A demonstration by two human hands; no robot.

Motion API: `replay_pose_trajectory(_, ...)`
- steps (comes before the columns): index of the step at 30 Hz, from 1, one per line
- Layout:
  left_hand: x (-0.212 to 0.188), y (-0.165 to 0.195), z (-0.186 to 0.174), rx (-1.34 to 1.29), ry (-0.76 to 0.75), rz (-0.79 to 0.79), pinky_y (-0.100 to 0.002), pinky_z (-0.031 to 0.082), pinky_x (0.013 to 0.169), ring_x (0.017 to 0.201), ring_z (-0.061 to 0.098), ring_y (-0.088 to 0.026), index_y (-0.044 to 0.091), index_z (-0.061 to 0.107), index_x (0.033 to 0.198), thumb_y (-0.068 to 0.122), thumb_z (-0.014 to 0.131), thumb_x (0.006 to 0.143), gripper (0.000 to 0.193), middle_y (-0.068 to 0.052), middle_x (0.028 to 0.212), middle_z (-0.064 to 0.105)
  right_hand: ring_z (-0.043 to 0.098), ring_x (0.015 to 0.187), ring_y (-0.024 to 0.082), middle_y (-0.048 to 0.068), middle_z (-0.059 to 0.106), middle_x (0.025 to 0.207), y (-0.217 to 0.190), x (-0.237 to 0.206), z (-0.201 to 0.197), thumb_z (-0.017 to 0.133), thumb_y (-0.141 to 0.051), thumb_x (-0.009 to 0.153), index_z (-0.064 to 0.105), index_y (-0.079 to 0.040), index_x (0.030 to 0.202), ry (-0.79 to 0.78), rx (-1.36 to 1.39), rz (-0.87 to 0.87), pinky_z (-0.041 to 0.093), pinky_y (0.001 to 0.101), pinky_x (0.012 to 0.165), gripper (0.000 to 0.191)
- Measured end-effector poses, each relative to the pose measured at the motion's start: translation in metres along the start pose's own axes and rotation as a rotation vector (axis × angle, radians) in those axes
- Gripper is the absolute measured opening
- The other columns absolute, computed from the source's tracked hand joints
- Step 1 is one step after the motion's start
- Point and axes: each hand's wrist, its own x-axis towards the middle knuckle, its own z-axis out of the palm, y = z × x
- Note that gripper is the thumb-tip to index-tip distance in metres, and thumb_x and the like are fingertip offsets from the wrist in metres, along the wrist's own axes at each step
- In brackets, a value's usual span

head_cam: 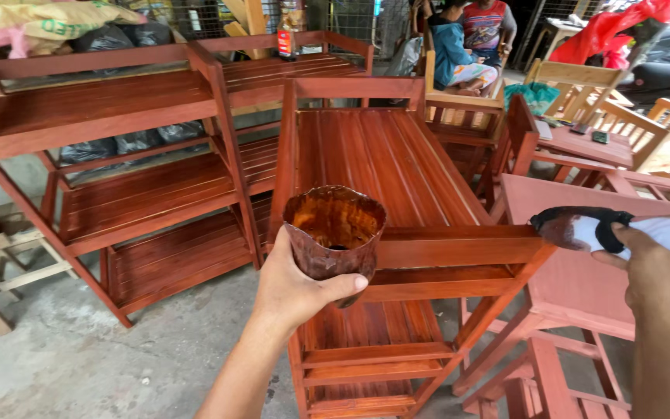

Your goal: The person holds a container of reddish-brown wood stain in one hand and a wide brush in the other, brushing the stain onto wooden chairs and a table. They coat the slats, edges and legs of the chairs, then brush the tabletop, working the stain into the wood surface.

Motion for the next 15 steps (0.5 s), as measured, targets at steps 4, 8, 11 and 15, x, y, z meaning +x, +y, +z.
replay_pose_trajectory(4,0.0,-0.001,0.002,0.026,-0.003,0.029,-0.036,0.057,0.1,0.118,0.07,-0.021,0.006,0.05,0.135,0.023,0.096,0.048,0.1,-0.009,0.128,0.07,0.067,0.069,0.018,0.018,0.069,0.102,0.006,0.012,-0.013,0.074,-0.001,0.1,0.057,0.002,0.108,0.028,-0.019,0.017,0.051,0.0323,0.056,0.019)
replay_pose_trajectory(8,-0.001,-0.002,0.007,-0.012,-0.009,0.045,-0.036,0.056,0.101,0.118,0.07,-0.021,0.005,0.05,0.135,0.022,0.096,0.047,0.101,-0.009,0.128,0.07,0.072,0.075,0.021,0.016,0.068,0.102,-0.003,0.015,-0.009,0.07,0.004,0.097,0.054,0.002,0.105,0.053,0.19,0.079,0.057,0.0335,0.06,0.019)
replay_pose_trajectory(11,-0.001,-0.003,0.015,-0.051,-0.025,0.088,-0.037,0.055,0.103,0.119,0.069,-0.021,0.003,0.052,0.136,0.021,0.096,0.048,0.1,-0.01,0.128,0.07,0.075,0.079,0.023,0.014,0.066,0.102,-0.01,0.012,0.01,0.068,0.008,0.095,0.052,0.002,0.104,0.123,0.279,0.117,0.061,0.0344,0.063,0.019)
replay_pose_trajectory(15,-0.005,-0.003,0.021,-0.097,-0.085,0.124,-0.036,0.054,0.104,0.121,0.067,-0.02,0.004,0.05,0.138,0.021,0.097,0.049,0.101,-0.009,0.13,0.069,0.076,0.087,0.03,0.018,0.064,0.107,-0.006,-0.004,0.012,0.066,0.014,0.098,0.05,0.009,0.104,-0.022,0.203,0.012,0.064,0.0381,0.07,0.017)
